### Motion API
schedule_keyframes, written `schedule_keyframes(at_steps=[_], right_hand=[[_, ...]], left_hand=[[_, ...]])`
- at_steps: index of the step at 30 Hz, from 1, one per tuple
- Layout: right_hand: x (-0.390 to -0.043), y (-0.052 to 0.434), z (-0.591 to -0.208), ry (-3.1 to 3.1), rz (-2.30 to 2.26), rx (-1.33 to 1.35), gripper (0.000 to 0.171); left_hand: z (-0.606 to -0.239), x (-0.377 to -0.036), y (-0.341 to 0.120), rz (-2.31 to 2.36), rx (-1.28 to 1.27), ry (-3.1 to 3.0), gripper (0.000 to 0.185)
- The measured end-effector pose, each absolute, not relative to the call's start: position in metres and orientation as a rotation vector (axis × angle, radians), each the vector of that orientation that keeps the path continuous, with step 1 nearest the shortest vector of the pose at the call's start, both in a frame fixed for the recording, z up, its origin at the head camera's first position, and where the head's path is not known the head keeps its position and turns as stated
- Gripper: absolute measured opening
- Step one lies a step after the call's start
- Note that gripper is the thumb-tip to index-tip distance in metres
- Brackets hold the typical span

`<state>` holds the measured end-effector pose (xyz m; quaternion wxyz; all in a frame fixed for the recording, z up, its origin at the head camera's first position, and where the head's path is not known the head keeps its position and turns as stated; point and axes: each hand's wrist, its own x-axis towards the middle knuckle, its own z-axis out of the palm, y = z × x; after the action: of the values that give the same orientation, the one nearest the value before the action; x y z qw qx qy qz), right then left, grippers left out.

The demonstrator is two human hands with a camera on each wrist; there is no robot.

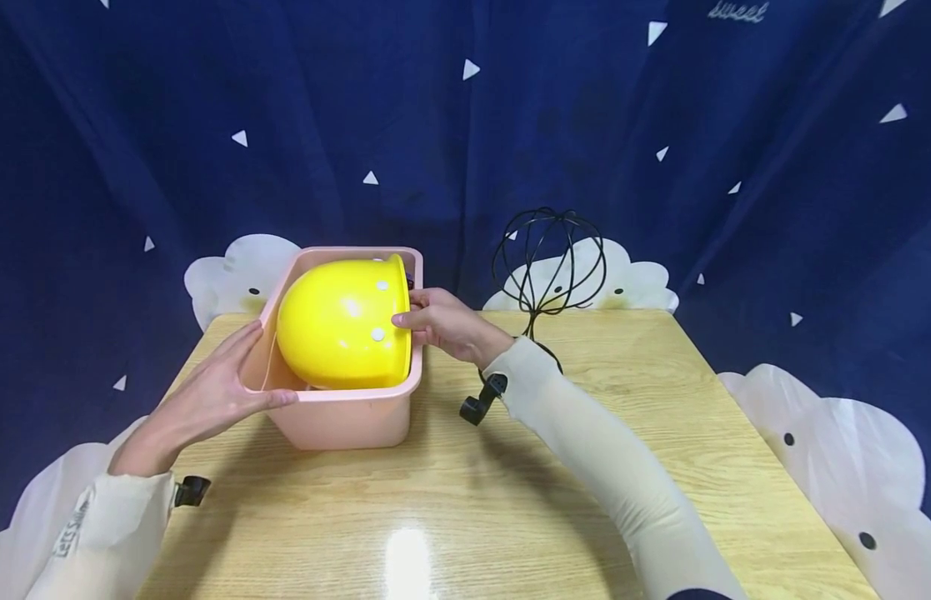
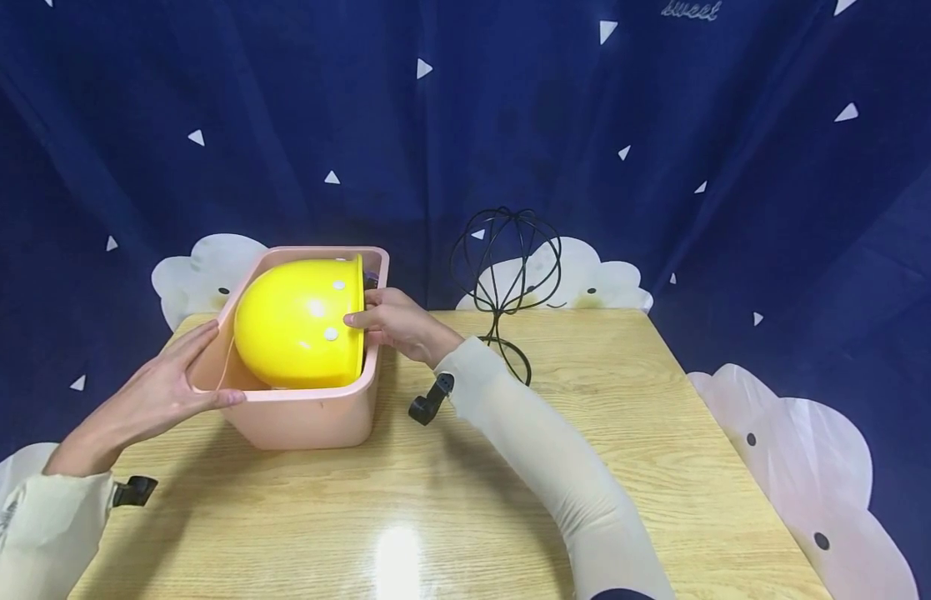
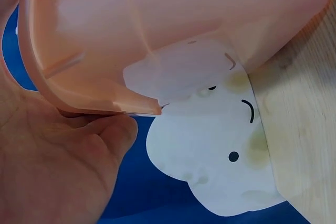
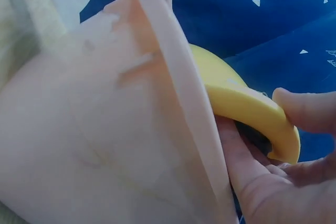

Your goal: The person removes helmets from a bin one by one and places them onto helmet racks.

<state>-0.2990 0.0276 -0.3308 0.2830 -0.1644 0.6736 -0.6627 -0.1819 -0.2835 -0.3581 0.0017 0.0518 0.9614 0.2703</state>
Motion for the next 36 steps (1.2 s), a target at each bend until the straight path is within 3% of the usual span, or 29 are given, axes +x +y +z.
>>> schedule_keyframes(at_steps=[12, 36], right_hand=[[-0.297, 0.0281, -0.3312, 1.76, -1.832, -0.456, 0.047], [-0.2931, 0.0286, -0.3397, 1.598, -2.012, -0.5, 0.048]], left_hand=[[-0.3569, -0.1831, -0.285, 0.839, 0.171, 3.031, 0.126], [-0.3577, -0.1839, -0.2863, 0.832, 0.169, 3.035, 0.125]])
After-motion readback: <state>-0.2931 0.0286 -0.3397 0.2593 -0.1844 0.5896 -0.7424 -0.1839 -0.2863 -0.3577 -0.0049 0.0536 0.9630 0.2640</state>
